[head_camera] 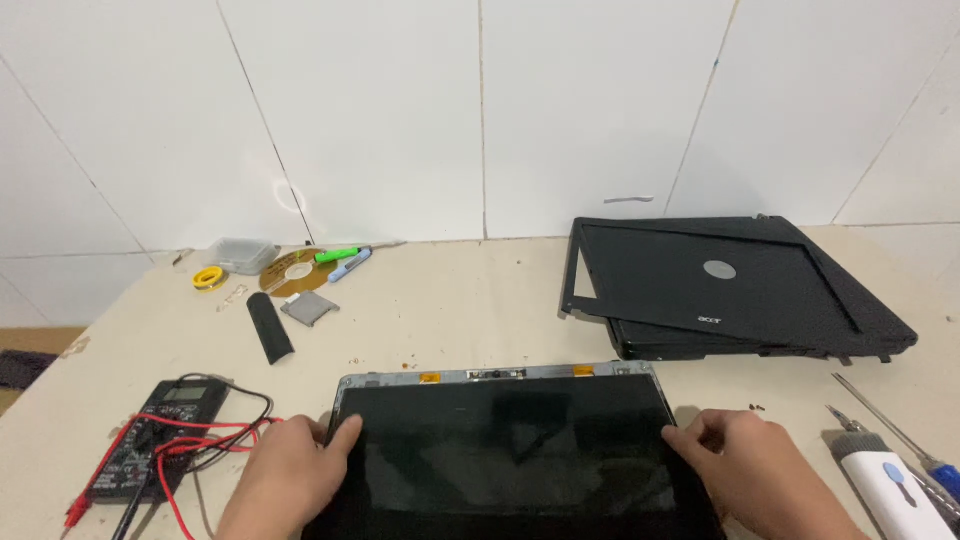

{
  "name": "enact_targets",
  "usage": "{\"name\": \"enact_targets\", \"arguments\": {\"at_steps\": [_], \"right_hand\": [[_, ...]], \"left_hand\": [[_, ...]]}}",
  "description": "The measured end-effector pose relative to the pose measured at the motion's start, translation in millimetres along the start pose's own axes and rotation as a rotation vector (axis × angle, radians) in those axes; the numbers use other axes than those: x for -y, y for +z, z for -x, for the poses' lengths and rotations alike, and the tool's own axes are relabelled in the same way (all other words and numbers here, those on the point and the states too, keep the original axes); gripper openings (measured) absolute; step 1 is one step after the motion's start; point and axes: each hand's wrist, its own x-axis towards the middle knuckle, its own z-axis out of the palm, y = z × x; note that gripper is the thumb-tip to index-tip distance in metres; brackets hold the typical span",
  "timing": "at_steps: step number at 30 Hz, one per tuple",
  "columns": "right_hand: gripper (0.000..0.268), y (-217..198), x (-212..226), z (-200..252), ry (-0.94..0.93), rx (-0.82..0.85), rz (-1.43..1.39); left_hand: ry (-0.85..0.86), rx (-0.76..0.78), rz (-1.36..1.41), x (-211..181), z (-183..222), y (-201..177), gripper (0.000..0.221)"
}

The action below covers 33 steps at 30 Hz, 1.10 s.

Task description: Disassembling a laptop screen by prying off the bezel and removing the LCD panel using a screwdriver

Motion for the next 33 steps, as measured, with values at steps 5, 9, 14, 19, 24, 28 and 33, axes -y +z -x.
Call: {"name": "enact_targets", "arguments": {"at_steps": [5,9,14,19,24,28,33], "right_hand": [[0.036,-5,3,7,-0.02,0.017,-0.026],[0.036,-20,-29,-12,0.012,-0.118,0.081],[0.057,-24,-136,-79,0.069,-0.225,0.352],[0.115,7,-243,-157,0.244,-0.116,0.335],[0.06,-34,-166,-95,0.296,-0.159,0.237],[0.038,-75,-44,10,0.09,-0.031,-0.375],[0.051,-58,22,49,0.154,0.241,-0.592]], "left_hand": [[-0.018,0.032,-0.048,-4,9,-7,0.051],[-0.055,0.029,-0.053,-8,11,-7,0.052],[-0.057,-0.003,-0.056,-7,10,-5,0.056],[-0.059,-0.028,0.014,-6,9,-4,0.057],[-0.017,-0.016,-0.025,1,-2,0,0.053],[-0.015,0.006,0.016,1,-7,1,0.054],[0.021,-0.028,0.268,1,-11,-1,0.049]]}}
